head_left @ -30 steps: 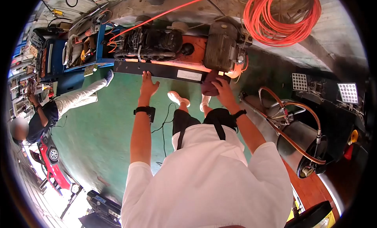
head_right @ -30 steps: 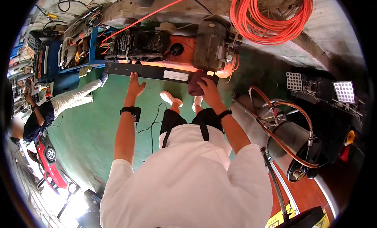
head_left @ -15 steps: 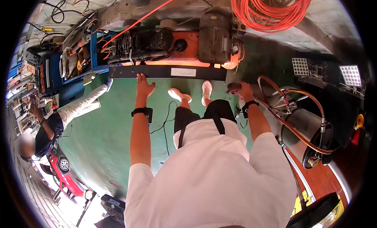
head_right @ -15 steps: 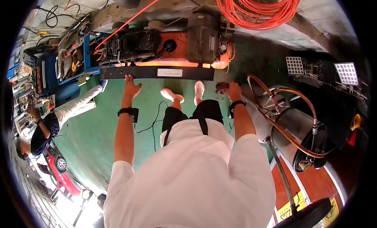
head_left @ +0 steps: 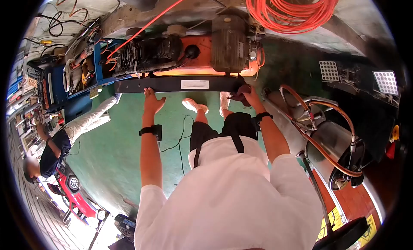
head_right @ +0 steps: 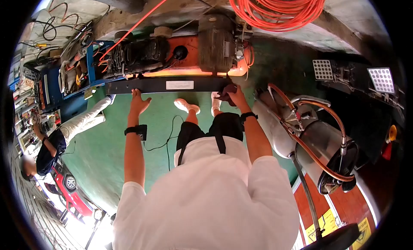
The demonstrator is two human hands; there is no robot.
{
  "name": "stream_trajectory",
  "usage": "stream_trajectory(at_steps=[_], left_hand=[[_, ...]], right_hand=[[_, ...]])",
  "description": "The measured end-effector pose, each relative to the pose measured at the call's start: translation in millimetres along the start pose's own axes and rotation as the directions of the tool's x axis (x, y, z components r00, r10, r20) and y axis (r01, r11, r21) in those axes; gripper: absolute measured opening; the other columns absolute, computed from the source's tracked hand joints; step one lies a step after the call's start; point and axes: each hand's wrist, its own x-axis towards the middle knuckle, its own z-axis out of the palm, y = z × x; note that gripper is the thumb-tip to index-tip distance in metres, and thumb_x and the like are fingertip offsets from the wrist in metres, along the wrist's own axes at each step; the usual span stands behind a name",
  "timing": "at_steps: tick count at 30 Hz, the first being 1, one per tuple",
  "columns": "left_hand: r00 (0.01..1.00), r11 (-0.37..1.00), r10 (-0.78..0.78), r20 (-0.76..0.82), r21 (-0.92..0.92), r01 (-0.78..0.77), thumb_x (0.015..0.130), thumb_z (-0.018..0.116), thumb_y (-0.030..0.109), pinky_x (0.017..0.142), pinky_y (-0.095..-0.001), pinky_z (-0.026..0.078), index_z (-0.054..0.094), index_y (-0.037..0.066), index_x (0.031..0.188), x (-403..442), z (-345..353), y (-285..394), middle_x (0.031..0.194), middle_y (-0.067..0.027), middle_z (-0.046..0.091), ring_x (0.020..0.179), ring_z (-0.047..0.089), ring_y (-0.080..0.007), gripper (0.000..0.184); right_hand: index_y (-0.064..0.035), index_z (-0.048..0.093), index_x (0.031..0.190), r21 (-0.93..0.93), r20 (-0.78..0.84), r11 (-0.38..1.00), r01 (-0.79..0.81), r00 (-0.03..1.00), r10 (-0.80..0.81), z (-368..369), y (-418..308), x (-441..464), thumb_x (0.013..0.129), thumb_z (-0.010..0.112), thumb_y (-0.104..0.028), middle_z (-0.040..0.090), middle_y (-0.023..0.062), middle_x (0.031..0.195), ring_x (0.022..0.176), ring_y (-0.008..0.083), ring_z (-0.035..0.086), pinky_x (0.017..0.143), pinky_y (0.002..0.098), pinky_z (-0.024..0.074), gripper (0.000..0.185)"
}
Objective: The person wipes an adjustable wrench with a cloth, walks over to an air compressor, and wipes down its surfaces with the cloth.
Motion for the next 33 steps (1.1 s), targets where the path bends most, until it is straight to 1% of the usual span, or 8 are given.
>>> stream_trajectory(at_steps=[5,12,16,18,25,28,30,33], left_hand=[[1.0,0.999,0.002,-0.014,-0.046,-0.003,0.079,0.068,0.042,0.115,-0.0416,0.026,0.018,-0.01,0.147,-6.8,-1.4,2.3,0.155,-0.0311,0.011,0.145,0.015,-0.041,0.1],[0.999,0.999,-0.028,-0.026,-0.029,0.027,0.079,0.068,0.039,0.116,-0.0418,0.025,0.017,-0.011,0.147,-11.8,-2.4,10.5,0.155,-0.0321,0.011,0.145,0.014,-0.0421,0.099],[1.0,1.0,-0.011,-0.017,0.016,0.011,0.079,0.068,0.037,0.116,-0.0414,0.024,0.016,-0.011,0.147,-8.3,-1.9,9.3,0.154,-0.0332,0.01,0.145,0.014,-0.0432,0.098],[1.0,1.0,-0.008,-0.015,0.005,0.008,0.079,0.069,0.037,0.116,-0.0414,0.025,0.016,-0.011,0.147,-6.4,0.9,7.4,0.155,-0.0325,0.01,0.145,0.013,-0.0428,0.099],[0.999,0.999,-0.028,-0.033,-0.029,0.027,0.079,0.069,0.037,0.116,-0.0407,0.025,0.013,-0.007,0.149,-7.2,5.8,2.8,0.157,-0.0282,0.008,0.146,0.012,-0.0395,0.1],[0.999,0.998,-0.039,-0.018,-0.043,0.038,0.079,0.069,0.036,0.117,-0.0407,0.025,0.012,-0.007,0.149,-8.5,3.3,4.6,0.157,-0.0281,0.007,0.147,0.011,-0.0387,0.1],[0.999,0.998,-0.042,-0.026,-0.042,0.041,0.08,0.069,0.036,0.117,-0.0407,0.024,0.012,-0.007,0.149,-8.2,2.3,6.3,0.157,-0.0278,0.007,0.147,0.011,-0.0384,0.1],[0.999,0.998,-0.04,-0.03,-0.051,0.039,0.08,0.069,0.035,0.117,-0.0407,0.023,0.011,-0.008,0.149,-10.0,5.3,8.0,0.157,-0.0282,0.007,0.147,0.01,-0.039,0.1]], right_hand=[[0.0049,0.057,0.119,0.343,0.151,0.906,-0.249,0.966,0.208,6.5,-4.4,7.6,0.084,0.071,-0.018,0.066,0.0133,0.113,0.097,0.0223,0.064,0.086,0.0337,0.0503,0.045],[0.0014,0.061,0.12,0.41,0.249,0.83,-0.377,0.922,0.296,1.1,6.8,11.0,0.086,0.068,-0.013,0.067,0.0091,0.111,0.095,0.0171,0.064,0.081,0.0325,0.0514,0.037],[0.002,0.067,0.108,0.308,0.223,0.914,-0.265,0.954,0.202,-17.2,-17.7,15.2,0.078,0.075,-0.013,0.071,0.0122,0.098,0.086,0.0216,0.069,0.074,0.0351,0.0542,0.034],[0.0007,0.069,0.103,-0.042,0.071,0.994,0.098,0.993,-0.095,-20.7,-30.1,15.6,0.073,0.078,-0.016,0.072,0.0146,0.088,0.081,0.0247,0.07,0.07,0.0358,0.0548,0.036],[-0.0018,0.067,0.106,-0.22,-0.025,0.975,0.012,1.0,-0.018,-21.3,-110.3,-6.8,0.074,0.077,-0.017,0.072,0.0121,0.094,0.084,0.0252,0.069,0.073,0.0383,0.0539,0.036],[-0.001,0.066,0.109,-0.044,0.034,0.994,0.104,0.994,-0.102,-14.8,-38.5,29.7,0.075,0.077,-0.018,0.071,0.0123,0.099,0.088,0.0254,0.068,0.073,0.0397,0.0532,0.04],[0.0003,0.065,0.111,0.239,0.188,0.965,-0.108,0.98,0.063,-16.0,-34.1,36.0,0.076,0.077,-0.019,0.07,0.0129,0.101,0.09,0.0256,0.067,0.074,0.0403,0.0528,0.042],[0.0023,0.064,0.112,0.219,0.225,0.957,-0.191,0.964,0.141,-21.2,-48.2,36.1,0.076,0.075,-0.015,0.07,0.0131,0.101,0.089,0.0236,0.067,0.075,0.0403,0.0525,0.042]])
